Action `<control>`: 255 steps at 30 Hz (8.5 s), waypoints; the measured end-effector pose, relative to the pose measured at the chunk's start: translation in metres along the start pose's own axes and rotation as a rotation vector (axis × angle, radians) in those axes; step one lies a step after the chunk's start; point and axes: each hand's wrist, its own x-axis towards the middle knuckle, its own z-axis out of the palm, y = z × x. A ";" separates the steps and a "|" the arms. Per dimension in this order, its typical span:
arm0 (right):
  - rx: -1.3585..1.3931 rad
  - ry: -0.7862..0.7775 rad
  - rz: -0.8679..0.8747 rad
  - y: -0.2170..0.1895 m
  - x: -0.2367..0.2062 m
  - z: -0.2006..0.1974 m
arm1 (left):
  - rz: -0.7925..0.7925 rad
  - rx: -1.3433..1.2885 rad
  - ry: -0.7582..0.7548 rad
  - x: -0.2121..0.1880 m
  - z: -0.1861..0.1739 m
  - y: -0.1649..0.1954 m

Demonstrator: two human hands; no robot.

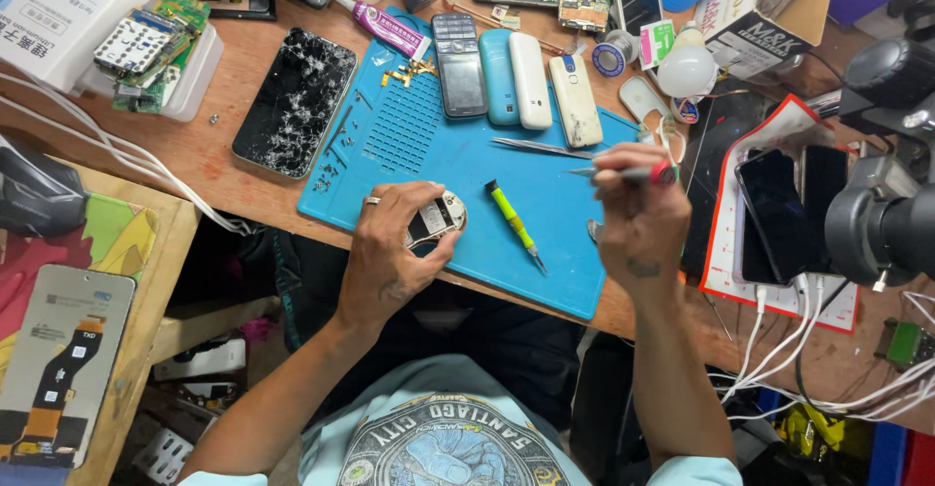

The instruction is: The person disassembles a small beige electronic device using a utility knife, tweezers, and a screwdriver. They pry open the casing, remove internal components, and separate the battery and circuit board from the housing.

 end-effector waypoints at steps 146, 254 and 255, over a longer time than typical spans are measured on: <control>-0.348 -0.431 -0.382 -0.063 0.038 0.043 | -0.056 0.144 -0.030 0.004 0.007 0.004; 0.523 0.064 0.081 -0.017 -0.085 0.066 | -0.137 -0.478 0.308 -0.013 0.020 0.024; 0.567 0.059 0.091 -0.019 -0.085 0.068 | -0.145 -0.469 0.313 -0.013 0.021 0.025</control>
